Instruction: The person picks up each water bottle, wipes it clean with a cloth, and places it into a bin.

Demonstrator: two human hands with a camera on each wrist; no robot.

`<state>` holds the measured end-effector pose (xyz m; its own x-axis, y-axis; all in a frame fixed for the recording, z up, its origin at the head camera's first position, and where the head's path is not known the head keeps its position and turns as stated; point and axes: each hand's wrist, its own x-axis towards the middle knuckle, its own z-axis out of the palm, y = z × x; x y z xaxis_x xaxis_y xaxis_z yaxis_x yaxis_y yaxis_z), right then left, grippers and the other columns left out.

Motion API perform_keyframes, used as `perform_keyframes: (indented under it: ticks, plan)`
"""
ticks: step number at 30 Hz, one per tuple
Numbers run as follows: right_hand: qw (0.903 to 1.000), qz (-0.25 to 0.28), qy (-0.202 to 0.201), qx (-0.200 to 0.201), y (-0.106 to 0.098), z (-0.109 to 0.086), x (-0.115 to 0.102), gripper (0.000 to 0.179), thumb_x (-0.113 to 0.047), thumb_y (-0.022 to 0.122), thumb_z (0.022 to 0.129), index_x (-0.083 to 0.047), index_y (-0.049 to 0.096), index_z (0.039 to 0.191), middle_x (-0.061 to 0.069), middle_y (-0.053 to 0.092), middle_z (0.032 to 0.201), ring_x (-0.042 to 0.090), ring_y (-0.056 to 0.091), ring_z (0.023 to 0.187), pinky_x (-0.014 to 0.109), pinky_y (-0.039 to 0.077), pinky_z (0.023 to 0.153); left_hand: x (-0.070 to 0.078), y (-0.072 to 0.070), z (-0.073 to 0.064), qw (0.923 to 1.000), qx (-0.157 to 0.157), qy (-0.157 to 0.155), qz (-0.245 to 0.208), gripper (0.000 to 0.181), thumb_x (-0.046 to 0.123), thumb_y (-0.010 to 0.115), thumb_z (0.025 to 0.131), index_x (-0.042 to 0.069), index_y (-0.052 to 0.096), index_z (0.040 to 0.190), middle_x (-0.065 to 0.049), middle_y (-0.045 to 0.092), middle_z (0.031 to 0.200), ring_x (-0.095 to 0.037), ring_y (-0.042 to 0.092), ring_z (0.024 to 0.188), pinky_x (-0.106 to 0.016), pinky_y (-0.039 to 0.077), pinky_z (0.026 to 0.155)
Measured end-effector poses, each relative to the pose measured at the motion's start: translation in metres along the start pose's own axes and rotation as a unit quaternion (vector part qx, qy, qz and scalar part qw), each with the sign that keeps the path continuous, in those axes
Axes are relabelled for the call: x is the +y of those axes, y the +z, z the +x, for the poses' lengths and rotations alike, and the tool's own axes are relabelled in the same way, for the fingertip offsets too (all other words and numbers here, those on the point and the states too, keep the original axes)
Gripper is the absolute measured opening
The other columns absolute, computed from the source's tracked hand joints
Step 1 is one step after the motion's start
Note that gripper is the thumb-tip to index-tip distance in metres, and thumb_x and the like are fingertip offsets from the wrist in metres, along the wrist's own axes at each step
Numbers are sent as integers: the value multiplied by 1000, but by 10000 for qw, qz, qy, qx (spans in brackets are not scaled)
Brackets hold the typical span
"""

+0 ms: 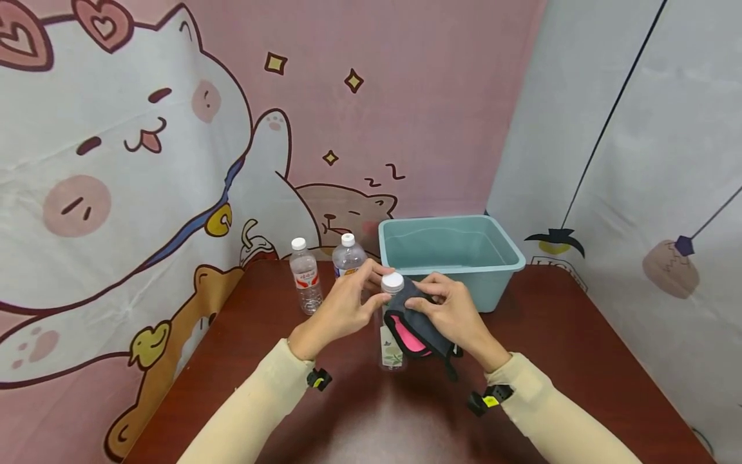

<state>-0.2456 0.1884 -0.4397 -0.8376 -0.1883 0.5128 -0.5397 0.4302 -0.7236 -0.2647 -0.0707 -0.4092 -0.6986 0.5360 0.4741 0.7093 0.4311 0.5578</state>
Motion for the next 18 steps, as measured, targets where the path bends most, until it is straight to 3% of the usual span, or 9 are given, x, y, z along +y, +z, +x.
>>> perform_keyframes:
  ticks: [7, 18]
  plan:
    - [9997, 125, -32, 185, 2, -1, 2, 37, -14, 94, 99, -6, 86, 135, 5, 80, 105, 12, 56, 81, 22, 45, 66, -1, 1, 0, 10000, -38, 72, 45, 43, 8, 83, 109, 10, 61, 147, -12, 83, 128, -25, 85, 109, -46, 73, 96]
    - [9998, -30, -183, 51, -3, -4, 8, 39, -15, 95, 98, -6, 87, 135, 3, 79, 103, 10, 58, 83, 21, 47, 64, -1, -2, 3, 9998, -152, 143, -41, 47, 11, 85, 107, 8, 60, 147, -12, 81, 135, -28, 85, 114, -49, 73, 101]
